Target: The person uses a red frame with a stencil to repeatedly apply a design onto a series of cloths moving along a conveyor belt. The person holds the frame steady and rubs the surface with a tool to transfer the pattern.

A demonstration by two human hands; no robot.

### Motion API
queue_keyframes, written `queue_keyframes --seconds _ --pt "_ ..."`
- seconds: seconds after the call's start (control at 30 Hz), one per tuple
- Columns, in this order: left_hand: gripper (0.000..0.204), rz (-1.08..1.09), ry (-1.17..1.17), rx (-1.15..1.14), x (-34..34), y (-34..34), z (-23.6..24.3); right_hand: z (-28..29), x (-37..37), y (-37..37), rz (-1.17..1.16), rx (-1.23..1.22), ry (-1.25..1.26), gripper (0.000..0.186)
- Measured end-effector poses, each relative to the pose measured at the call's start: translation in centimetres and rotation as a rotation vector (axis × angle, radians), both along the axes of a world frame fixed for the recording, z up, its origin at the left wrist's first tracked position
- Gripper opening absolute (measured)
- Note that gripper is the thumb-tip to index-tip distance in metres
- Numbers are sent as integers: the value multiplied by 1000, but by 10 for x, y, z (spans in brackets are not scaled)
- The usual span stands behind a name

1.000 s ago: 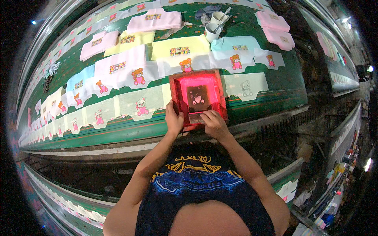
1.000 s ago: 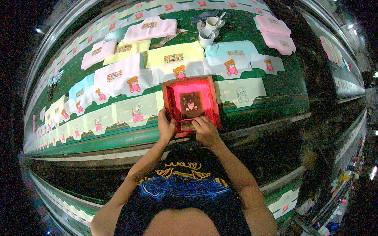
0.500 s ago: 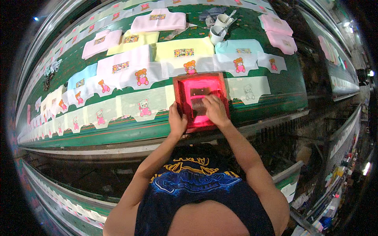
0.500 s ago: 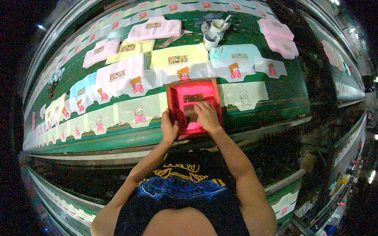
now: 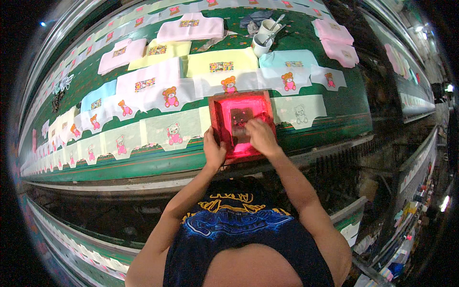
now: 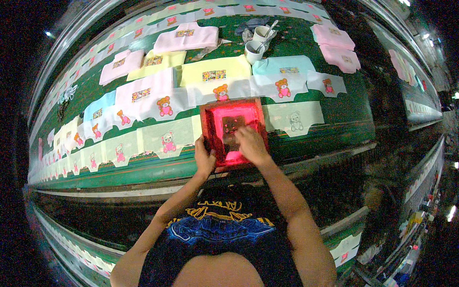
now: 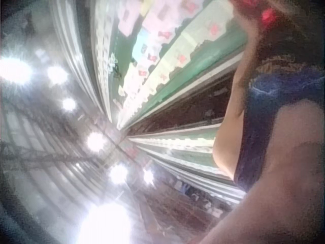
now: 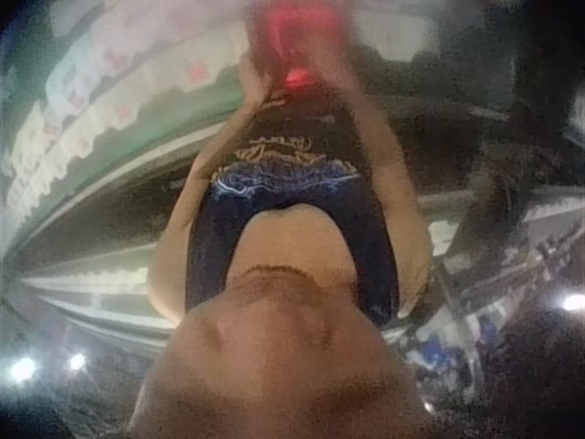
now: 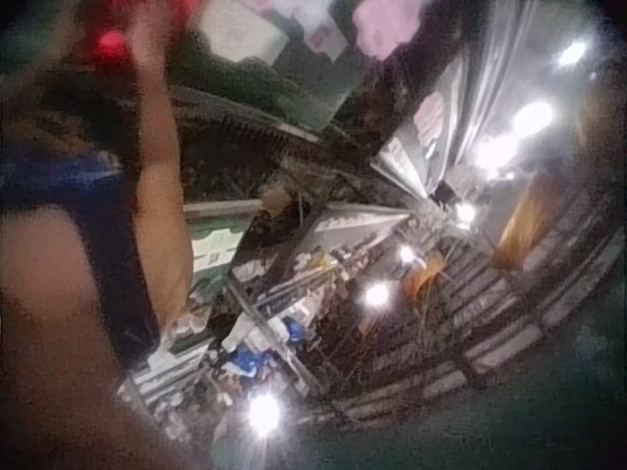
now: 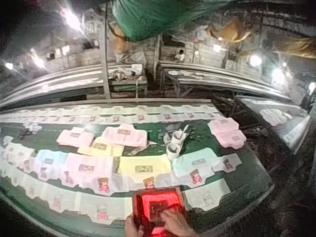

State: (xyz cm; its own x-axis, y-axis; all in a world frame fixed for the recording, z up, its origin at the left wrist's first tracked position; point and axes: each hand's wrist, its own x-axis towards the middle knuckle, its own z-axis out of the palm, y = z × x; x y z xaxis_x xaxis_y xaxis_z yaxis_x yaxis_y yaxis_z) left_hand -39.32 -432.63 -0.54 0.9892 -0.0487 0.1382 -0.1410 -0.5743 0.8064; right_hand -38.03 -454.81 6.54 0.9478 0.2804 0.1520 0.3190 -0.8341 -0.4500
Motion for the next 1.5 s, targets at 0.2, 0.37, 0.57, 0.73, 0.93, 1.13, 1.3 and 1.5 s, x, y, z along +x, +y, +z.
queue_keyframes --seconds 0.2,0.37,0.57,0.73,0.93,1.13,1.3,1.5 --pt "74 -2 8 -36 0 -1 -1 -4 -85 6 10 5 -19 35" --pt "74 11 -4 -52 1 0 -7 18 -89 -18 -217 224 -35 43" --pt "76 -16 1 -228 1 -3 -5 -41 -83 -61 -655 406 120 43" --pt "78 5 -7 -279 -8 -42 16 -41 -90 -93 -659 438 23 40" --pt "79 -33 -86 -262 -12 -146 -5 -33 -98 -201 -640 374 -112 34" --pt "80 -15 -48 -309 -18 -241 -13 -28 -99 -287 -691 340 57 37" --pt "77 17 -15 -191 -22 -266 -9 -56 -107 -316 -684 348 14 44" --pt "70 24 24 -100 -19 -268 -4 -57 -111 -320 -677 425 88 43"
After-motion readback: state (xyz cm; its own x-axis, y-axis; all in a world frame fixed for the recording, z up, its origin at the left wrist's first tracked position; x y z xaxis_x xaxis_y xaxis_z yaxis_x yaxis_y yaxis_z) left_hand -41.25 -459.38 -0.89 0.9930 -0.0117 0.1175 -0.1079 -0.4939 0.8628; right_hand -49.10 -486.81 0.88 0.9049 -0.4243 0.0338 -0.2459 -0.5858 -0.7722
